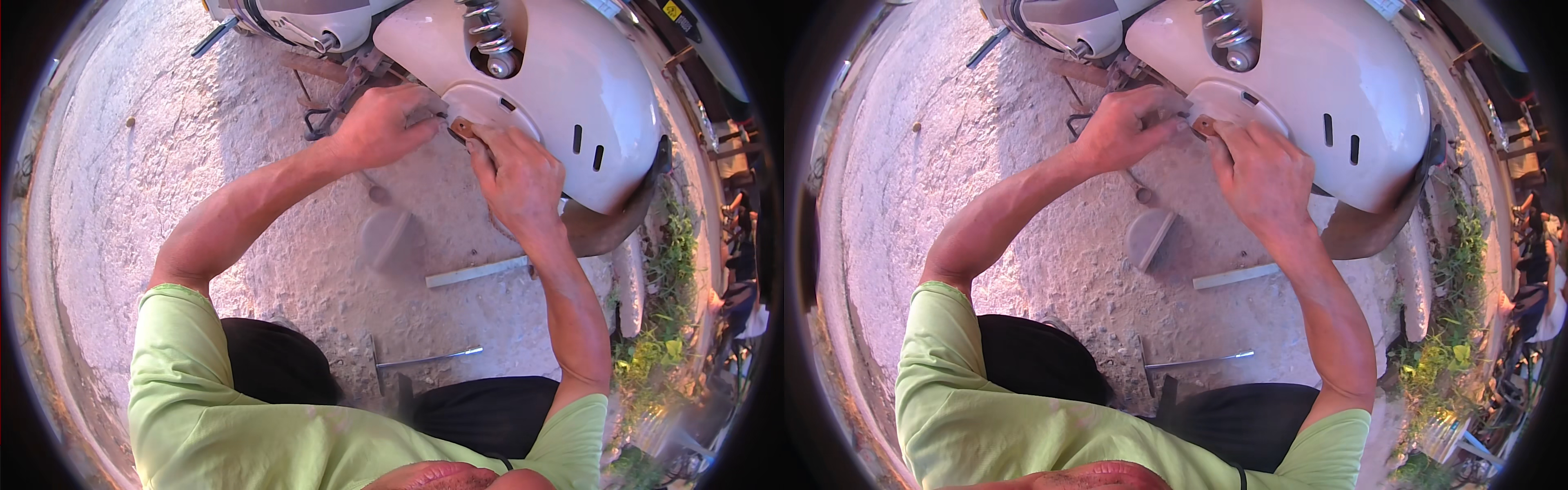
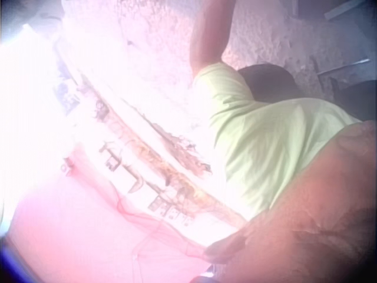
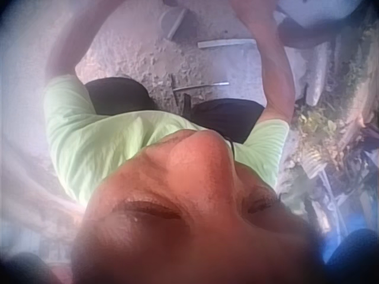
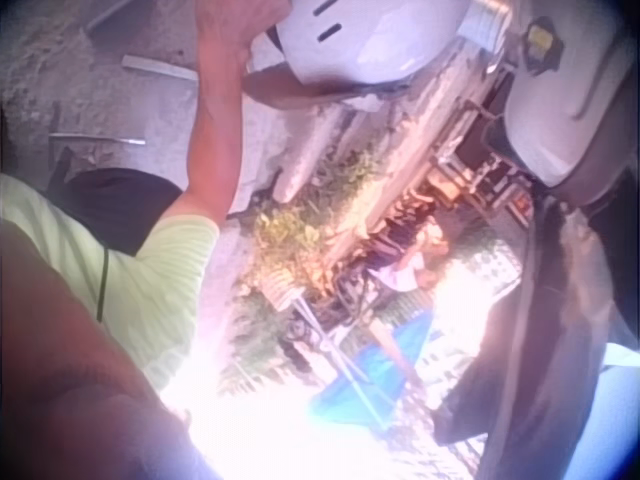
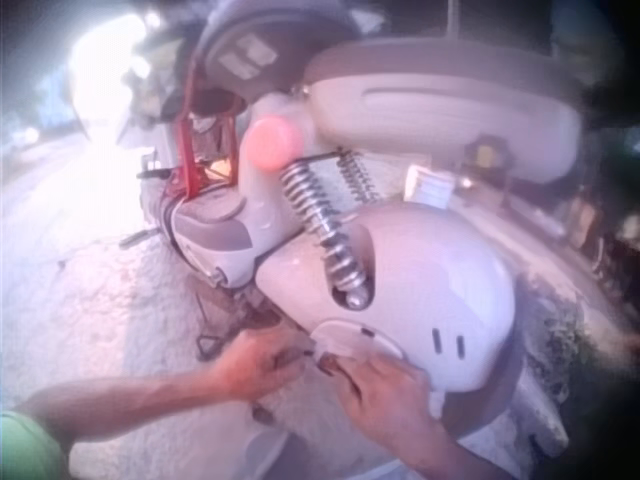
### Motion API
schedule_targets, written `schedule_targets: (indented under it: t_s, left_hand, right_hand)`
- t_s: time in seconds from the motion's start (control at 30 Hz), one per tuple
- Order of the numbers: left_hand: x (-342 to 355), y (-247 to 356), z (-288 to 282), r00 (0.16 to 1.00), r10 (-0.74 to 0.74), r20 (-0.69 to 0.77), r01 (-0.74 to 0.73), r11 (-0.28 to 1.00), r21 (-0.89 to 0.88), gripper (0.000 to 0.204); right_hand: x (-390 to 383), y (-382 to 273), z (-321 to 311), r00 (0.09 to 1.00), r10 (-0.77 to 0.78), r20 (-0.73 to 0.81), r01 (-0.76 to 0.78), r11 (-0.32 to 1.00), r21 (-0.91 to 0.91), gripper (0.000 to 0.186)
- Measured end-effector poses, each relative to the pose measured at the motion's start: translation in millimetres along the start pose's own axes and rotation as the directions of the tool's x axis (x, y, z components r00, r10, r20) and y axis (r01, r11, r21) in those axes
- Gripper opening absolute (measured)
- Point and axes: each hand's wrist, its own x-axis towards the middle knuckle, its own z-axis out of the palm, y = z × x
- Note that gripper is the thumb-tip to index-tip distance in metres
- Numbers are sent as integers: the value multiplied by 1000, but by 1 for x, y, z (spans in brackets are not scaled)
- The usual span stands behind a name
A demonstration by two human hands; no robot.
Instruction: The person picks up metal hardware from a tray, aligns a metal bracket onto the rear fender of a scooter, and secures it by driving screws using a screwdriver.
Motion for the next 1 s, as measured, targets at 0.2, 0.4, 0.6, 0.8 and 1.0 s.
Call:
schedule_targets:
  t_s: [0.2,0.4,0.6,0.8,1.0]
  left_hand:
    - [2,3,-2,1000,24,14,-25,999,25,29]
    - [1,4,-1,1000,4,10,-5,999,35,29]
    - [2,7,-3,999,-31,36,30,999,19,29]
    - [11,13,-12,992,101,77,-109,988,110,27]
    - [30,24,-17,973,116,201,-165,955,248,25]
  right_hand:
    - [1,-3,2,998,51,-33,-51,999,-2,14]
    - [1,-6,4,997,70,-45,-71,997,-15,13]
    - [0,-7,6,996,54,-69,-56,998,-24,12]
    - [0,-6,8,994,47,-98,-48,999,-10,10]
    - [-2,-5,12,992,32,-123,-34,999,-18,12]
